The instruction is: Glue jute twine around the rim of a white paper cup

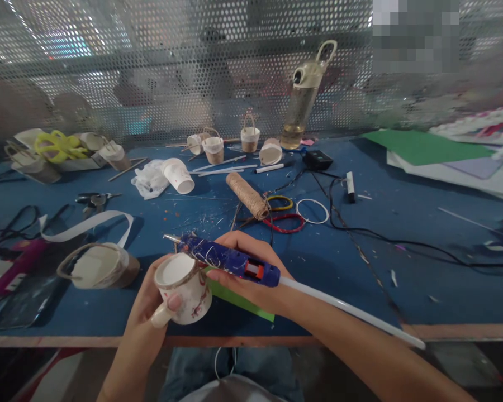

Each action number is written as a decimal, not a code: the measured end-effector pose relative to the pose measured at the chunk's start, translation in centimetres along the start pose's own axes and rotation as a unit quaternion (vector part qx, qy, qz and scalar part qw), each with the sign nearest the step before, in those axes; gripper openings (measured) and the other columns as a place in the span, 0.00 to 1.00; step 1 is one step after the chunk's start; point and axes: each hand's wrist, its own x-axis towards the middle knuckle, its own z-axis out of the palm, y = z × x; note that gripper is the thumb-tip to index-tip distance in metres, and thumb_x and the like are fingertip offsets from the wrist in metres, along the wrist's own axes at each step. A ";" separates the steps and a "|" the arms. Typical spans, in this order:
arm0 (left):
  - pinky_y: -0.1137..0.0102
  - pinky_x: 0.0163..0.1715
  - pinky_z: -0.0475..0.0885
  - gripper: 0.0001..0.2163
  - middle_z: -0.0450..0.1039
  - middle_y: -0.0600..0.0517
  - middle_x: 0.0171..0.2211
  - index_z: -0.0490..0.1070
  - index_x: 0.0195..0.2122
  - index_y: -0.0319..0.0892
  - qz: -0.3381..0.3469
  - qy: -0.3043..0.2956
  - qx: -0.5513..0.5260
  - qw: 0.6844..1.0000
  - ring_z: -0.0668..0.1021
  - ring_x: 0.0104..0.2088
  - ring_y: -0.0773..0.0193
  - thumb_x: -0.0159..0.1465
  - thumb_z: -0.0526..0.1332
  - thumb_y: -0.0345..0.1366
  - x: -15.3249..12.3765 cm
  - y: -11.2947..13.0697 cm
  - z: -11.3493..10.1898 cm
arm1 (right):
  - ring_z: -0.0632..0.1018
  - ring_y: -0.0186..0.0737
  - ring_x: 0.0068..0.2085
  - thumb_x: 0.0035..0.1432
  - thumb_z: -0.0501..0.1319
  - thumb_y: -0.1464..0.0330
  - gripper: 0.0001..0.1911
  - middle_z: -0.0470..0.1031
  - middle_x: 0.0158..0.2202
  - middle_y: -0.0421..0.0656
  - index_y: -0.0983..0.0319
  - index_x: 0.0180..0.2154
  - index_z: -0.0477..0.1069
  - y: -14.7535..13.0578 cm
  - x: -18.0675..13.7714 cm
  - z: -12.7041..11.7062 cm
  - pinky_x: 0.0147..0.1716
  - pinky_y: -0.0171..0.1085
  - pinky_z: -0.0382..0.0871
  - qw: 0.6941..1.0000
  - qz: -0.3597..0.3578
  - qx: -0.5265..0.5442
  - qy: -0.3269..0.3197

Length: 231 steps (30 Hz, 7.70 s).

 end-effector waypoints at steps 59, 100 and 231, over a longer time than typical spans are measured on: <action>0.58 0.49 0.80 0.22 0.86 0.45 0.44 0.82 0.52 0.43 -0.053 0.048 -0.087 0.994 0.84 0.50 0.44 0.63 0.71 0.51 1.0 -0.4 -2.5 | 0.64 0.31 0.23 0.55 0.66 0.71 0.14 0.63 0.24 0.32 0.57 0.29 0.60 -0.1 -1.0 -1.8 0.24 0.35 0.53 0.973 -0.083 -0.211 -0.046; 0.54 0.51 0.79 0.25 0.87 0.44 0.47 0.83 0.52 0.45 -0.030 0.071 -0.070 0.995 0.85 0.50 0.41 0.56 0.76 0.50 0.4 0.7 -1.2 | 0.58 0.32 0.22 0.52 0.62 0.71 0.18 0.56 0.22 0.32 0.56 0.28 0.50 -1.5 -0.9 -2.0 0.24 0.37 0.50 0.960 -0.014 -0.275 -0.053; 0.54 0.47 0.82 0.23 0.86 0.44 0.44 0.80 0.51 0.46 -0.048 0.025 -0.073 0.996 0.86 0.45 0.42 0.58 0.75 0.52 0.5 0.6 -0.6 | 0.83 0.41 0.32 0.51 0.79 0.64 0.15 0.83 0.33 0.40 0.57 0.33 0.74 -0.5 0.2 0.0 0.29 0.38 0.78 0.981 0.144 -0.005 0.131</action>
